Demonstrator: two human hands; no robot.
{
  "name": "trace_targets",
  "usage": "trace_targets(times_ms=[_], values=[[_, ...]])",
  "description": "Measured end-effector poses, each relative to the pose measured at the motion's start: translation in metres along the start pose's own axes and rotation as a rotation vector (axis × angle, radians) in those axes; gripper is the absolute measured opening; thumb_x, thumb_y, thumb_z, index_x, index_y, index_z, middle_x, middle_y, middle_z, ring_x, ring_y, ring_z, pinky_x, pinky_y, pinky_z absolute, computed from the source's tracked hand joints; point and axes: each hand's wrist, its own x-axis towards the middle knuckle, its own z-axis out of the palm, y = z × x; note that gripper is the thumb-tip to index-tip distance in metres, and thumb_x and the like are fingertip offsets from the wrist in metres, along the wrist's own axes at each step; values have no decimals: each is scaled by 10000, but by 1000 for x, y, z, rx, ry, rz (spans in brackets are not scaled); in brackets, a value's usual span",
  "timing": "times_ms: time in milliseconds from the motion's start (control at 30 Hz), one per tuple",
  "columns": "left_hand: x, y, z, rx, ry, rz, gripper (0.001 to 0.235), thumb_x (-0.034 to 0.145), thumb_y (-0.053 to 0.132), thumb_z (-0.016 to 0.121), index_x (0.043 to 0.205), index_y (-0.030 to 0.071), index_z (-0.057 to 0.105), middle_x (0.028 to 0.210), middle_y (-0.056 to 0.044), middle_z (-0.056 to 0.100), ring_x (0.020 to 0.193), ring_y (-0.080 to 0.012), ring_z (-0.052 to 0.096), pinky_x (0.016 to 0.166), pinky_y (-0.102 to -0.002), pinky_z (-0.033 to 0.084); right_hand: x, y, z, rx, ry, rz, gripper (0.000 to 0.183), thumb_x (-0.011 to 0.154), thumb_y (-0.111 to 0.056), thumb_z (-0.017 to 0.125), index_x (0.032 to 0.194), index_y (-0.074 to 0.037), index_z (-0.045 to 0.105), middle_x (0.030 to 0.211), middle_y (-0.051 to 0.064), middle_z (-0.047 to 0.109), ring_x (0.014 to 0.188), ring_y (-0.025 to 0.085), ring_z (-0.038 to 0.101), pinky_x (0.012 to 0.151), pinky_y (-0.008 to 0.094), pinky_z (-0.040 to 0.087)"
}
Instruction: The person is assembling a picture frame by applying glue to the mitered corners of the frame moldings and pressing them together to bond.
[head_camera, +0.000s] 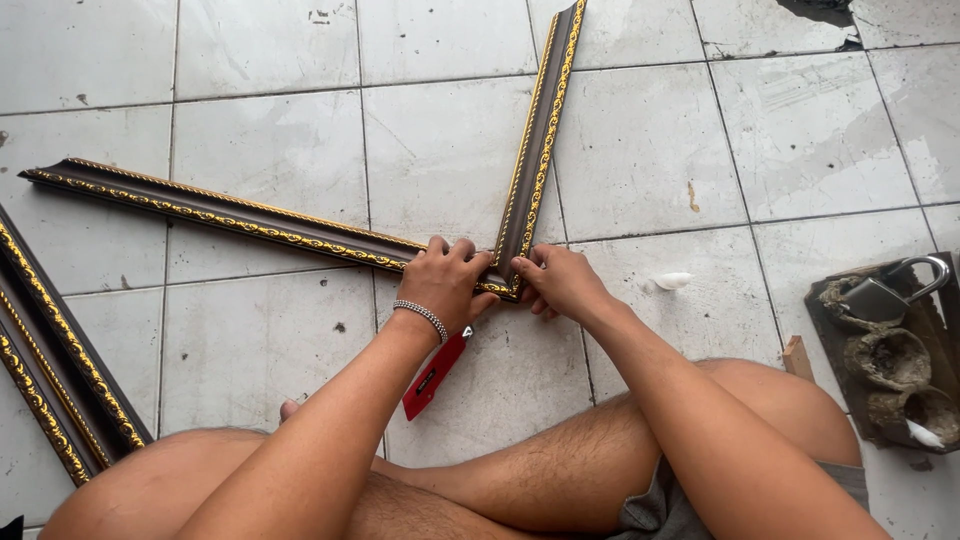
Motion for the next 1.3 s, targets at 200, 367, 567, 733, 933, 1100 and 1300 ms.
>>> trace_targets(times_ms=[200,367,567,733,933,1100,1300], values=[[3,-1,10,6,-13,1,443,717,455,629,1094,266,494,1033,11,481,1017,-254,471,855,-491,461,1,3,1,-26,12,-7,328,898,-298,469,849,15,554,658,161,651,497,194,638,391,249,529],[3,-2,10,6,-16,4,436,729,444,626,1100,263,485,1026,7,475,1020,-255,465,860,-500,455,-1,2,1,-45,22,-12,329,895,-300,471,841,11,565,653,159,649,493,193,636,380,247,523],[3,-1,12,1,-26,3,435,732,444,626,1100,264,481,1020,4,468,1020,-255,463,865,-505,451,-1,3,1,-65,26,-16,331,886,-304,472,797,-4,579,632,142,648,476,180,627,355,232,513],[2,0,6,1,-26,6,439,727,447,631,1095,256,488,1012,0,472,1013,-258,467,861,-506,453,3,7,3,-90,37,-41,341,892,-303,469,787,-2,588,615,133,642,462,175,618,337,225,505],[4,1,12,-10,-15,-5,430,732,429,637,1099,243,512,1063,0,471,1036,-239,456,869,-483,436,3,12,5,-148,84,-65,383,902,-338,408,743,-73,634,551,61,623,459,160,611,424,269,514],[3,2,15,26,47,16,436,724,434,638,1087,224,521,1033,4,500,1017,-225,463,875,-464,393,-4,7,3,-277,117,-110,401,885,-375,419,727,-88,651,598,79,634,732,301,633,663,388,485],[5,3,29,-3,74,48,483,722,400,648,1117,202,453,1044,-9,498,1043,-233,469,900,-479,369,-8,5,2,-280,125,-127,385,890,-352,433,775,-93,694,736,159,652,836,372,611,707,403,474]])
